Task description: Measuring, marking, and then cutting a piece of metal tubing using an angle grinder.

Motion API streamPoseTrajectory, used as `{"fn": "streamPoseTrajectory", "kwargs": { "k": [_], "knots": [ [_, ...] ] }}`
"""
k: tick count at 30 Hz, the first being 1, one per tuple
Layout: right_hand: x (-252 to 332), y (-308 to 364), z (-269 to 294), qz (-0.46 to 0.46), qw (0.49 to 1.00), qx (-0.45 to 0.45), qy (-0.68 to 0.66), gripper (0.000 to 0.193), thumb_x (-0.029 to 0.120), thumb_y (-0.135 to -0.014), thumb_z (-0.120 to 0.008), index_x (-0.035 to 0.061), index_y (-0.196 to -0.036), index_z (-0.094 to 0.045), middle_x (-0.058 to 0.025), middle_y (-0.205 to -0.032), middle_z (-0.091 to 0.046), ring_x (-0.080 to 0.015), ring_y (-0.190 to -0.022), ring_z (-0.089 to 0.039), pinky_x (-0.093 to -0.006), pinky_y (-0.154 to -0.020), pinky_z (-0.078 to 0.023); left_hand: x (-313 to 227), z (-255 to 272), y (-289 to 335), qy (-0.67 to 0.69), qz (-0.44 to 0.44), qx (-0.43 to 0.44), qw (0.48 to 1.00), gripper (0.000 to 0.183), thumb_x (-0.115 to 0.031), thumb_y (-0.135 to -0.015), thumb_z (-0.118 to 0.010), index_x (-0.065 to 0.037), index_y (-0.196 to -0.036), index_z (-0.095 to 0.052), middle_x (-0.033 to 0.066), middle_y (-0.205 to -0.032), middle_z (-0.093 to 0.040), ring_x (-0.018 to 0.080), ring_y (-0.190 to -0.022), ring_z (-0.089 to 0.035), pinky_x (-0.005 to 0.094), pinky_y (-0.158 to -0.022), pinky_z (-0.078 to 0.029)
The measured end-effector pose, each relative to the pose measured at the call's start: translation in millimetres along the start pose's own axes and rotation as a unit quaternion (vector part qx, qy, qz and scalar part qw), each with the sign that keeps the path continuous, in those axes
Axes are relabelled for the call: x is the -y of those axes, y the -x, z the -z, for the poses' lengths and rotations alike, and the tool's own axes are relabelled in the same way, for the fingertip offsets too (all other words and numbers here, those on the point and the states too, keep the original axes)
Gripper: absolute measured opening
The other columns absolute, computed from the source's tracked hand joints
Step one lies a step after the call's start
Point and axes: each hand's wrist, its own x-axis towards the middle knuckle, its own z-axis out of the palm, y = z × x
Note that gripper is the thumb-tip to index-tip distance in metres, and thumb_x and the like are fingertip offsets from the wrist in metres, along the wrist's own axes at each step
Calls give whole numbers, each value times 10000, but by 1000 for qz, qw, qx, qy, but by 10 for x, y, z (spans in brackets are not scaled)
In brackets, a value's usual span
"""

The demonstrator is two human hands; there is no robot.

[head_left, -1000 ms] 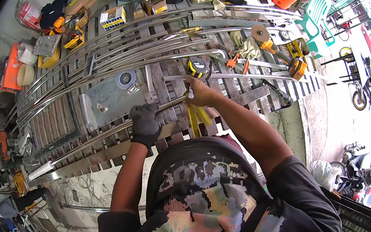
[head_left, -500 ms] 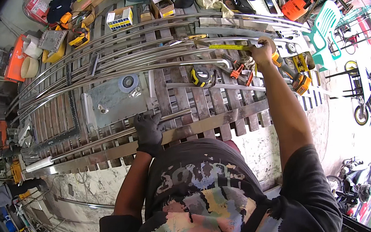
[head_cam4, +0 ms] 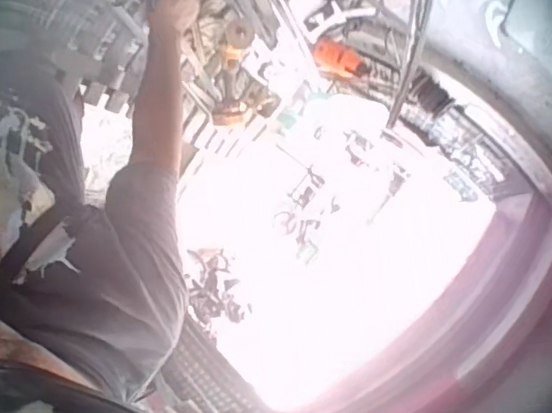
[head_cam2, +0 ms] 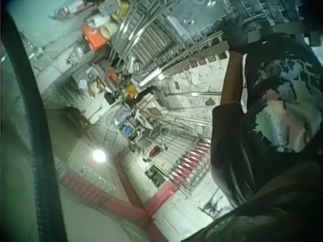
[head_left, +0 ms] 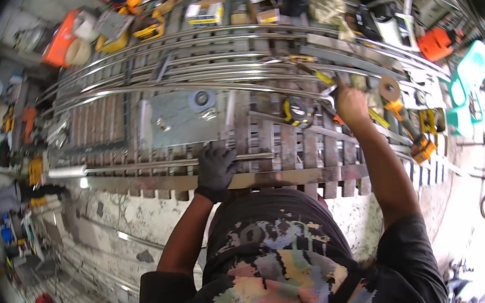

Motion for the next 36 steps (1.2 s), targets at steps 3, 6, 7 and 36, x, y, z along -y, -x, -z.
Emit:
{"fn": "streamPoseTrajectory", "kwargs": {
  "k": [3,6,7,36],
  "knots": [
    [540,177,-348,292,943,-147,64,190,173,-970,-575,76,-1076,-700,-179,-976,-728,-349,-952,-736,-496,-852,-560,-109,28,-101,0,-5,-25,1000,368,-383,-873,-761,-136,-1142,-710,93,-1113,-650,314,-1165,-578,535,-1098,-373],
    [1285,369,-447,281,953,-61,101,174,172,-932,-603,72,-1021,-715,-149,-929,-723,-306,-940,-728,-470,-841,-540,-125,237,-141,5,90,-150,985,436,-286,-828,-755,-80,-1199,-653,143,-1169,-639,364,-1105,-584,552,-1019,-409],
    [1428,428,-433,307,944,-65,100,160,173,-916,-612,73,-988,-714,-139,-910,-714,-296,-919,-715,-463,-833,-522,-210,423,-208,0,100,-152,983,436,-286,-828,-755,-80,-1199,-653,143,-1169,-639,364,-1105,-584,552,-1019,-409],
    [2721,1483,624,251,776,-33,-577,130,85,-1010,-722,38,-1049,-607,-24,-969,-599,-127,-874,-576,-295,-788,-488,197,1857,-93,543,85,-54,834,137,-101,-1021,-606,-4,-1113,-637,48,-918,-533,173,-819,-501,352,-796,-482]
  ]
}}
